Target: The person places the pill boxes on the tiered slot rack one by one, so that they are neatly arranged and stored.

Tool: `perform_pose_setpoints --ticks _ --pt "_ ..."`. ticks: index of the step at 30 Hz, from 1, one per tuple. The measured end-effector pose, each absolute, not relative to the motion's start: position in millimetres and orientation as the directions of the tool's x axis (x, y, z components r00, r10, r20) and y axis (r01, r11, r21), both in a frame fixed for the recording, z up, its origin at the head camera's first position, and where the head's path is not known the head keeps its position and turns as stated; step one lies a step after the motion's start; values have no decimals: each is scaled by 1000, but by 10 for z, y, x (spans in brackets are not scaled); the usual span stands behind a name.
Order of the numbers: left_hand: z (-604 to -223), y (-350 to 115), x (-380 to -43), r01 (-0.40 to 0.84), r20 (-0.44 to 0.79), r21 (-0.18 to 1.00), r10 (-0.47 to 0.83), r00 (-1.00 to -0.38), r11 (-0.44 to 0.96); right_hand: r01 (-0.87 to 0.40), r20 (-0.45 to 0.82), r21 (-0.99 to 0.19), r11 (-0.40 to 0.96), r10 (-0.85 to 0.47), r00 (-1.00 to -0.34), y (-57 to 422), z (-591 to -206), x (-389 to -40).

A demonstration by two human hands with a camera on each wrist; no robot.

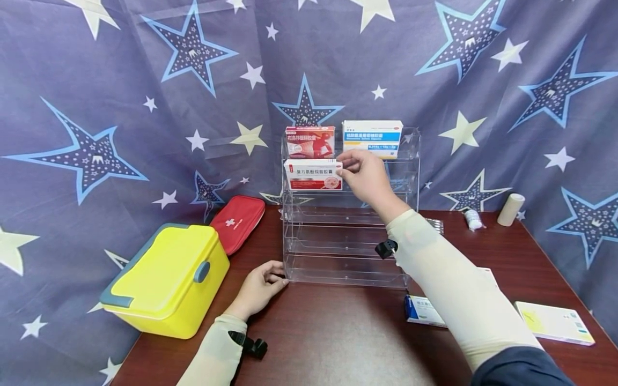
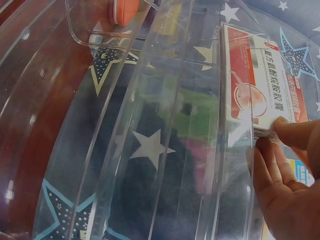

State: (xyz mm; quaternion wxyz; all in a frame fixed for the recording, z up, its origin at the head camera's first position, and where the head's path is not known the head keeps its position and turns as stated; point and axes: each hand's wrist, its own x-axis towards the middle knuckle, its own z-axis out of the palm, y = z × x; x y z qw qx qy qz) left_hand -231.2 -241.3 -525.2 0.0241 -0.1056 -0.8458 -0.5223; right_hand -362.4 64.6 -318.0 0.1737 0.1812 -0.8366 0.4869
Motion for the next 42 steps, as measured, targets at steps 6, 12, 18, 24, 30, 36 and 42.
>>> perform_pose_setpoints --ticks 6,12,18,24,30,36,42 --pt "-5110 -2377 -2238 236 180 882 172 -969 407 -474 463 -756 452 -143 -875 651 -3181 -3624" --pt "-5071 -2356 -2210 234 180 885 167 -969 402 -475 462 -754 455 -148 -875 669 -3181 -3629" --pt "-5214 -2386 -2296 209 162 882 145 -976 423 -477 463 -753 453 -150 -874 674 -3171 -3616" --pt "-5415 -2449 -2391 198 160 881 125 -979 429 -474 456 -754 456 -157 -876 684 -3166 -3614" --pt "-5421 -2477 -2400 221 164 885 169 -972 410 -513 481 -711 481 -201 -854 934 -3065 -3460" --pt "-5365 -2479 -2392 213 155 888 170 -973 409 -567 569 -635 525 -179 -803 1690 -3013 -3060" --pt "-5403 -2488 -2381 208 155 893 162 -975 399 -467 511 -639 611 -116 -851 2611 -3452 -2818"
